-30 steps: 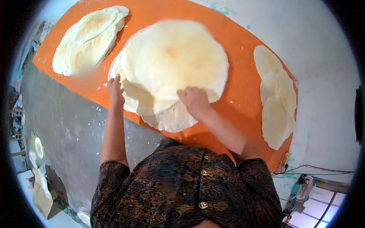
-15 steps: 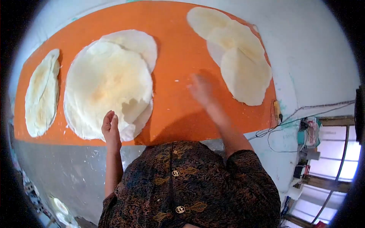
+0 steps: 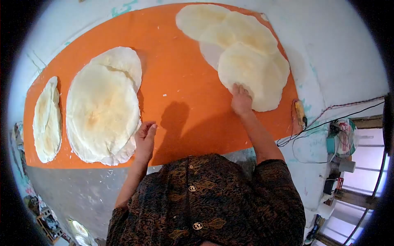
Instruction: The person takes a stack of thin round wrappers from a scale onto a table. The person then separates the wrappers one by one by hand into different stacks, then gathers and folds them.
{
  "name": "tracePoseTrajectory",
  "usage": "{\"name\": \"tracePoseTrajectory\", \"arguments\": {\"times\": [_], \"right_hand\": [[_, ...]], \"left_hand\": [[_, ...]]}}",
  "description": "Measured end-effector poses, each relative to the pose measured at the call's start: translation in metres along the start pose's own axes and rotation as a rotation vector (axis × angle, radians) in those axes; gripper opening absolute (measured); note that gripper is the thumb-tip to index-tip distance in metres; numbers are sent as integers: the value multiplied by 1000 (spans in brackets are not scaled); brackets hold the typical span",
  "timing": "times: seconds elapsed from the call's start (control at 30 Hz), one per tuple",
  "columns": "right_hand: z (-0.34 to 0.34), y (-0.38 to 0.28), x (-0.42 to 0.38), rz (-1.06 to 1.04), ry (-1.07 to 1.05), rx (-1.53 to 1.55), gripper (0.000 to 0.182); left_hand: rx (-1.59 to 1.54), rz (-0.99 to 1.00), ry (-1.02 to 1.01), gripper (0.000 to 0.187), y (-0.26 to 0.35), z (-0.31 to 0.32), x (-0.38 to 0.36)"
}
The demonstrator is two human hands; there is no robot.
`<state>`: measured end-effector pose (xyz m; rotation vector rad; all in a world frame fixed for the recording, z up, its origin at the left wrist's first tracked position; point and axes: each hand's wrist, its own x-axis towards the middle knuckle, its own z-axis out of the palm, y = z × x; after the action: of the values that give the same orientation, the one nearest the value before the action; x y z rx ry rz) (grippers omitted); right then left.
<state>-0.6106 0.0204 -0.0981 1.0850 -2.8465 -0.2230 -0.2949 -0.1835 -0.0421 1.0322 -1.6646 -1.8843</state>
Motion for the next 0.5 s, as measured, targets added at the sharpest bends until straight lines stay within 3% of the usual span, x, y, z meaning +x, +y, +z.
{"name": "tracePoseTrajectory", "arguments": {"times": [0.17, 0.27, 0.33, 0.4, 0.43, 0.5], "right_hand": [[-9, 30, 23, 174, -126, 158, 16], [-40, 33, 22, 77, 118, 256, 14], [-74, 15, 17, 5, 40, 477, 15], [-102, -18, 5, -22, -70, 697, 18], [-86, -32, 5, -160, -11, 928, 23], [-75, -73, -5, -110, -188, 1271, 19]], "left_hand": [[-18, -42, -60, 16, 0, 23, -5], [0, -65, -128, 19, 0, 30, -6], [18, -126, -156, 21, -6, 36, -1], [3, -147, -319, 27, -3, 46, 9], [-96, -182, -315, 33, 5, 56, 11], [-274, -192, -330, 39, 29, 76, 11]]}}
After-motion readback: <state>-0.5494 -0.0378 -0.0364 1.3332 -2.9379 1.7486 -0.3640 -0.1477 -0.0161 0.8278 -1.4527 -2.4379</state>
